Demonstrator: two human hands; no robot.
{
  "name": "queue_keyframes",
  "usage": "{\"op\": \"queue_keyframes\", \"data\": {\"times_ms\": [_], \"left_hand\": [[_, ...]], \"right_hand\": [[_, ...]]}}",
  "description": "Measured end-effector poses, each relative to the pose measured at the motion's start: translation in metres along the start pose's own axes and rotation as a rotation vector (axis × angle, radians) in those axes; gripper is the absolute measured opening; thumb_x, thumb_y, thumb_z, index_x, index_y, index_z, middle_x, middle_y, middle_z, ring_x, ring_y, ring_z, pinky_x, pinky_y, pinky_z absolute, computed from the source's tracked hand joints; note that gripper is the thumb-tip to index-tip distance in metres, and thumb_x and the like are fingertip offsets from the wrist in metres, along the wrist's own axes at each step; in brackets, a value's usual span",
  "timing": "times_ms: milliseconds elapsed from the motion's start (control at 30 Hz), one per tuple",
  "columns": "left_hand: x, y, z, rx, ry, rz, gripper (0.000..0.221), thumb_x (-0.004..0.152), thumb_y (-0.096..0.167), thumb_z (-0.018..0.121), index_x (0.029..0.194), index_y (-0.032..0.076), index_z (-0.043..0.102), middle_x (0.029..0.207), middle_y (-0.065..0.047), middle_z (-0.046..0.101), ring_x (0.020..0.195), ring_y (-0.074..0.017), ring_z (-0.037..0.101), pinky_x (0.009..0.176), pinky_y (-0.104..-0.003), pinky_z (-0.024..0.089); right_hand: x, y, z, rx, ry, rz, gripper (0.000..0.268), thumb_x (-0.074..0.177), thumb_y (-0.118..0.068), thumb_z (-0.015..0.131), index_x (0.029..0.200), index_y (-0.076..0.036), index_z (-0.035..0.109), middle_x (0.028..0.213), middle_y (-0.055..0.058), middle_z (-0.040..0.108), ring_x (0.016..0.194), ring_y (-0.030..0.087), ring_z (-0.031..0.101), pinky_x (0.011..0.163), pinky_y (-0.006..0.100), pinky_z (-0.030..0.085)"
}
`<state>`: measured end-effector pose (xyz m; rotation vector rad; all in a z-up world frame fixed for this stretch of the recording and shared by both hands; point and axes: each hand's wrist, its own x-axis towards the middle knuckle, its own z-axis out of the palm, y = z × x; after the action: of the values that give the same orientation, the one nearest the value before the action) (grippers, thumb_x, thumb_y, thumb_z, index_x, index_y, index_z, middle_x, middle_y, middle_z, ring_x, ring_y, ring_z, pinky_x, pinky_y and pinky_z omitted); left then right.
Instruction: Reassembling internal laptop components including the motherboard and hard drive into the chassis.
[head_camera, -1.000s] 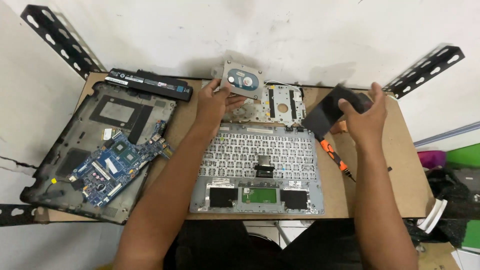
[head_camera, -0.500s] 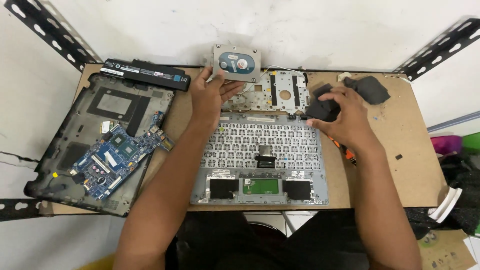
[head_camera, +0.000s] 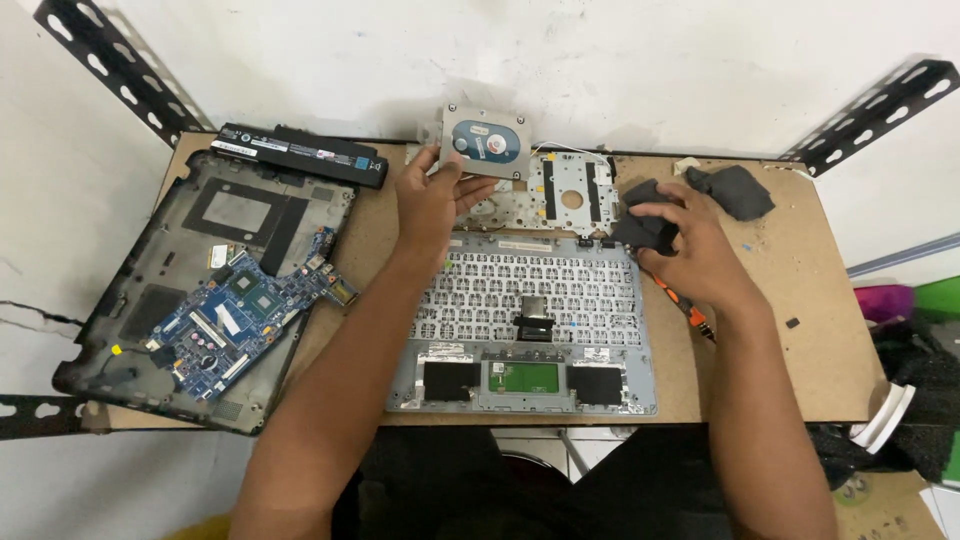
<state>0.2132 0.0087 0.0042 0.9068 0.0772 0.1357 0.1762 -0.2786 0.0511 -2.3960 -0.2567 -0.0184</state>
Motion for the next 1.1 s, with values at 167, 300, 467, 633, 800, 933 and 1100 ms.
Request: {"op": "queue_keyframes", "data": {"times_ms": [167,300,467,633,800,933,1100], "left_hand": [[-0.003,-0.002,0.001,0.020,-0.021,0.019,0.023,0.095,0.009,0.049,0.116,-0.001,0.050,0.100,-0.033,0.062,0.093,-0.0459,0.064,0.083,-0.049,0.059],[-0.002,-0.002,0.001,0.040,-0.045,0.029,0.025,0.096,0.009,0.048,0.118,-0.003,0.048,0.101,-0.034,0.060,0.094,-0.0463,0.063,0.084,-0.050,0.059],[-0.005,0.000,0.003,0.031,-0.041,0.008,0.028,0.095,0.009,0.049,0.121,-0.002,0.046,0.101,-0.032,0.061,0.094,-0.0458,0.063,0.084,-0.048,0.059],[-0.008,0.001,0.005,0.041,-0.048,-0.004,0.029,0.095,0.007,0.049,0.122,-0.002,0.046,0.100,-0.029,0.061,0.093,-0.0452,0.064,0.085,-0.047,0.059],[-0.010,-0.002,0.005,0.043,-0.085,-0.026,0.047,0.096,0.006,0.046,0.137,-0.005,0.026,0.108,-0.031,0.052,0.102,-0.0449,0.061,0.091,-0.046,0.058],[-0.011,0.001,0.007,0.049,-0.091,-0.041,0.053,0.096,0.006,0.047,0.141,-0.004,0.020,0.110,-0.031,0.049,0.105,-0.0465,0.059,0.093,-0.048,0.056],[-0.005,-0.002,0.005,0.045,-0.117,-0.082,0.055,0.096,0.001,0.041,0.144,-0.004,0.014,0.114,-0.030,0.045,0.109,-0.0479,0.055,0.095,-0.050,0.054]], "right_hand": [[0.000,-0.002,0.001,0.022,0.036,0.023,0.044,0.071,-0.003,0.067,0.115,-0.011,0.065,0.134,0.022,0.045,0.133,0.039,0.034,0.097,0.045,0.043],[0.010,0.015,0.009,0.094,0.169,0.065,0.035,0.079,-0.001,0.065,0.113,-0.010,0.065,0.118,0.021,0.055,0.103,0.036,0.055,0.080,0.038,0.052],[0.008,0.010,0.008,0.057,0.196,-0.052,0.037,0.076,-0.004,0.073,0.111,-0.002,0.064,0.119,0.025,0.051,0.106,0.045,0.053,0.081,0.046,0.050],[0.018,0.026,0.013,-0.057,0.221,-0.138,0.047,0.070,-0.008,0.078,0.114,-0.005,0.061,0.113,0.022,0.053,0.103,0.041,0.056,0.084,0.049,0.049],[0.020,0.019,0.018,-0.077,0.303,-0.116,0.036,0.080,-0.001,0.068,0.116,-0.004,0.063,0.106,0.016,0.062,0.101,0.036,0.058,0.080,0.045,0.052],[0.016,0.007,0.012,-0.046,0.425,-0.205,0.031,0.084,0.005,0.066,0.115,0.004,0.060,0.101,0.023,0.062,0.097,0.043,0.058,0.078,0.049,0.052],[0.034,0.005,0.019,0.102,0.491,-0.400,0.033,0.081,0.004,0.070,0.112,0.002,0.060,0.103,0.020,0.064,0.095,0.035,0.062,0.075,0.041,0.051]]}}
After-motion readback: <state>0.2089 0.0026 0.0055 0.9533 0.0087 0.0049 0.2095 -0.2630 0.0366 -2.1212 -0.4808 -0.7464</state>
